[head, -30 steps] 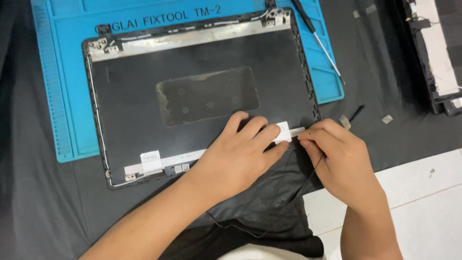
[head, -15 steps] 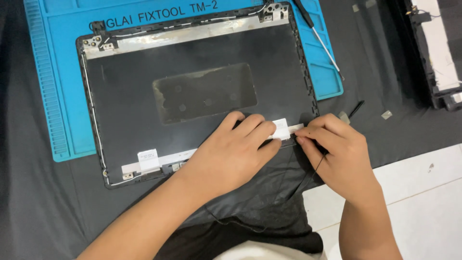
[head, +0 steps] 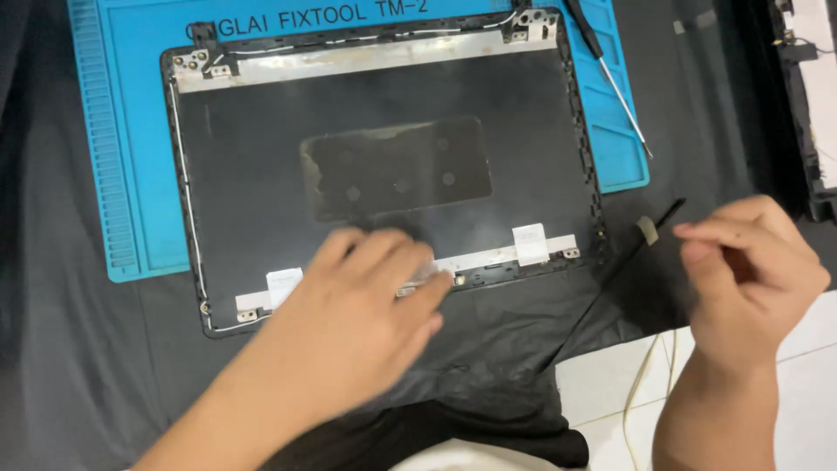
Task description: The person works on the back of a disassembled laptop screen, using a screwdriver to remove screws and carefully detaching and routing wires along the frame's edge.
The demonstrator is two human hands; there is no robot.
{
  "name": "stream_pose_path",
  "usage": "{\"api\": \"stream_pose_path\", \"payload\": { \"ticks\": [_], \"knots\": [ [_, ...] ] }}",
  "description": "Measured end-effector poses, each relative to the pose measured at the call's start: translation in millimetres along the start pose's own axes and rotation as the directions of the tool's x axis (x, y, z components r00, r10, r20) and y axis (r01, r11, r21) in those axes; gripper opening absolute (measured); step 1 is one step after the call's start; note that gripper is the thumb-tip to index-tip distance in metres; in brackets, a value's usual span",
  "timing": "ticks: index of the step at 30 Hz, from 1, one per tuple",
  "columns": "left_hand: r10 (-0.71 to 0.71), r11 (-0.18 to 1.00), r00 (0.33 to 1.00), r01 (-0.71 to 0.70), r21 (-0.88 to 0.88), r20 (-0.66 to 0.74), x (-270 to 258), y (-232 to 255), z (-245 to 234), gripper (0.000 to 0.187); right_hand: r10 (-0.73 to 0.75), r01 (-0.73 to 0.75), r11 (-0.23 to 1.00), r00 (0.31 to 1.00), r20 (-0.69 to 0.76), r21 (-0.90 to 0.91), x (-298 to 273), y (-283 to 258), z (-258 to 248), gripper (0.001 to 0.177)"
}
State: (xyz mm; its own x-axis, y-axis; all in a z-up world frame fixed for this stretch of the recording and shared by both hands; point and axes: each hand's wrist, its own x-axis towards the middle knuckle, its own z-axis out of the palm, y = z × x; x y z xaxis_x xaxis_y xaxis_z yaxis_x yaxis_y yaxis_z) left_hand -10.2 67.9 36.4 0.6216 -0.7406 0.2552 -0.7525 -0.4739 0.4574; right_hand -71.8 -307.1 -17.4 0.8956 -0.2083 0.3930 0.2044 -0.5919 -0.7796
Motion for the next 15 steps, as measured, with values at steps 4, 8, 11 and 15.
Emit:
{"api": "stream_pose_path", "payload": {
  "ticks": [4,8,11,15],
  "knots": [
    [-0.020,0.995,1.000,0.021,-0.102,0.007,-29,15,14,0.044,-0.001,0.011,0.998,0.987,0.163,-0.061,8,-29,5,0.026],
    [-0.054,0.979,0.998,0.050,-0.195,-0.014,-57,20,30,0.046,-0.041,0.107,0.975,0.949,0.312,-0.196,25,-70,40,0.054],
    [-0.067,0.972,0.997,0.058,-0.230,-0.031,-70,24,39,0.046,0.013,0.084,0.956,0.945,0.327,-0.282,28,-68,50,0.049],
    [-0.101,0.969,0.989,0.073,-0.236,-0.111,-77,33,51,0.037,-0.160,0.287,0.899,0.919,0.360,-0.332,53,-84,64,0.038]
  ]
}}
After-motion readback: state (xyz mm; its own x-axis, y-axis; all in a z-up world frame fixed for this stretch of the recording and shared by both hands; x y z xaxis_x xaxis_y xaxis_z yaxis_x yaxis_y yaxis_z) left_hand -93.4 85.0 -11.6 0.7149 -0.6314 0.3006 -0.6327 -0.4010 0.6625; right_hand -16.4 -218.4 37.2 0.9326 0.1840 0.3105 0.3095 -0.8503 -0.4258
